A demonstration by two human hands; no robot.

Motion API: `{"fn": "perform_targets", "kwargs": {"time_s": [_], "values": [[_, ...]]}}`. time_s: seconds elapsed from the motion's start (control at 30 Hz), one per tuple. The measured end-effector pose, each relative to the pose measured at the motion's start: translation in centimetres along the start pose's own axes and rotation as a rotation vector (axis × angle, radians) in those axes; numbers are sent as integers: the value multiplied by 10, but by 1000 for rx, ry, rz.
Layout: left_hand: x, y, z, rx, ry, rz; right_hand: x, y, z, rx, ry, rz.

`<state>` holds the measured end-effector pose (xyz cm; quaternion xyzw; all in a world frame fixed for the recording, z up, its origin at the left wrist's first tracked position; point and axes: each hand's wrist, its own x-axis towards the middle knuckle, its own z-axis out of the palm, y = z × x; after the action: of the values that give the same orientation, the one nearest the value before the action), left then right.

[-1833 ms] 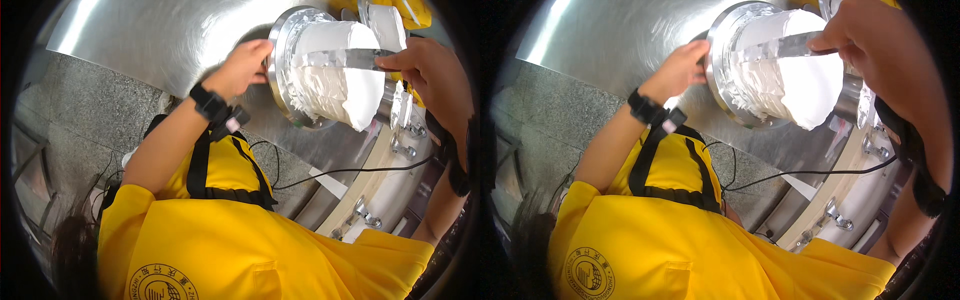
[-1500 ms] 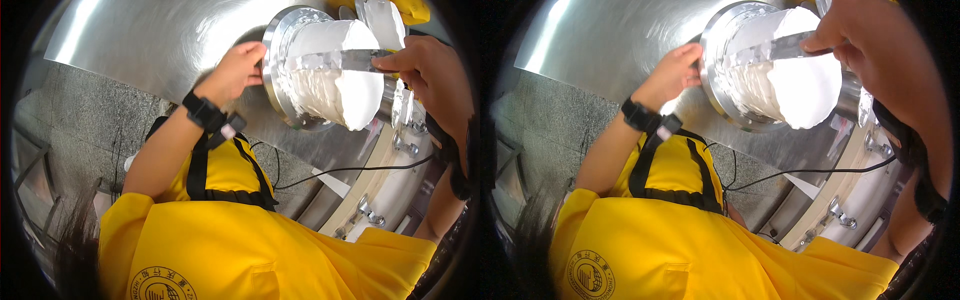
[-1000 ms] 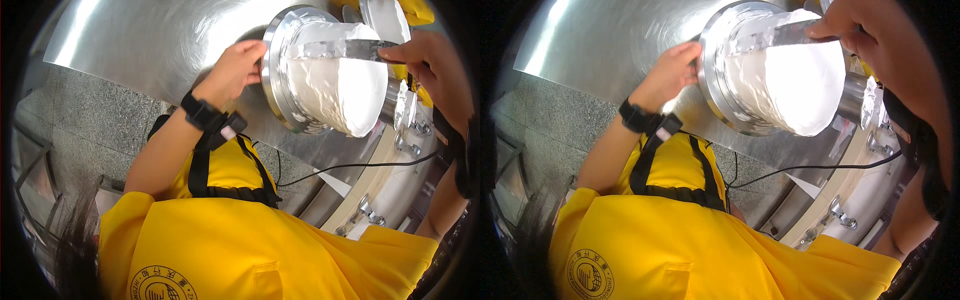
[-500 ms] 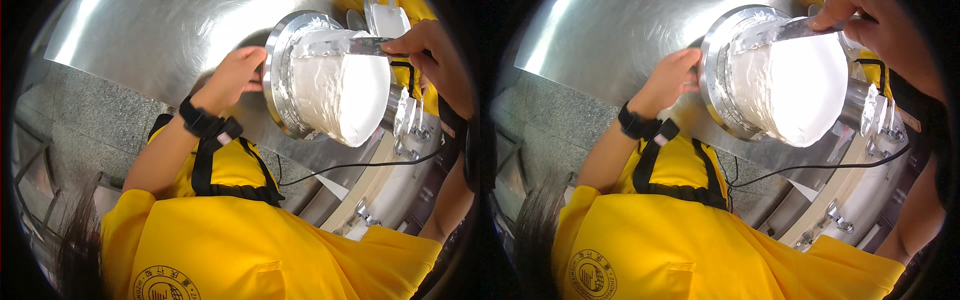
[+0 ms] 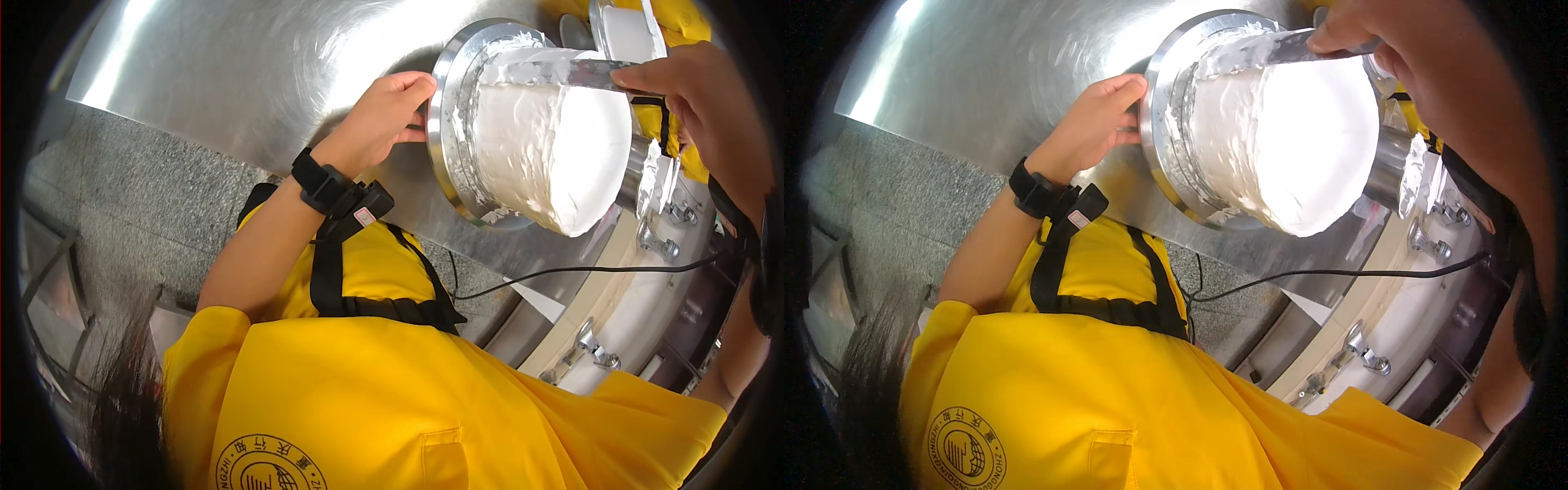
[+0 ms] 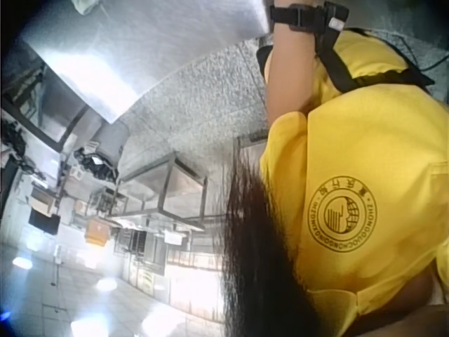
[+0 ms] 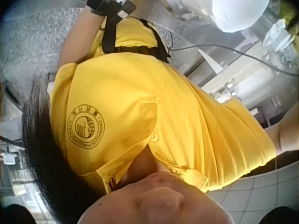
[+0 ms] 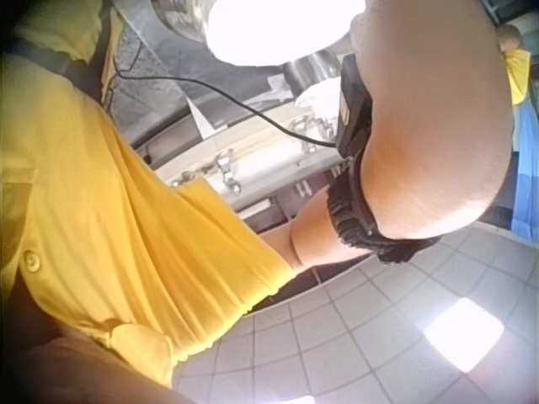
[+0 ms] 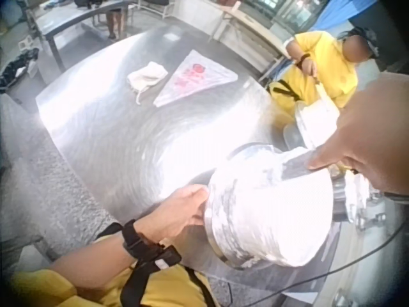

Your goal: Applying and smoothing white frosting on a cake using a spatula and turntable.

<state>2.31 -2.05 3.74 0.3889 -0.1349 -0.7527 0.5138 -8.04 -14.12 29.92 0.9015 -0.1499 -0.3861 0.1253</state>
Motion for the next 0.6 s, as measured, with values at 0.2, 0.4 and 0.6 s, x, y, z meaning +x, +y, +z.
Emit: {"fn": "perform_targets", "kwargs": {"time_s": [0.2, 0.4, 0.6], "values": [[4, -2, -2, -66, 47, 48, 28, -42, -21, -13, -30, 5], [1, -1, 0, -77, -22, 30, -29, 38, 7, -37, -53, 36], [3, -1, -2, -64, -11, 28, -4, 0, -16, -56, -35, 27]]}}
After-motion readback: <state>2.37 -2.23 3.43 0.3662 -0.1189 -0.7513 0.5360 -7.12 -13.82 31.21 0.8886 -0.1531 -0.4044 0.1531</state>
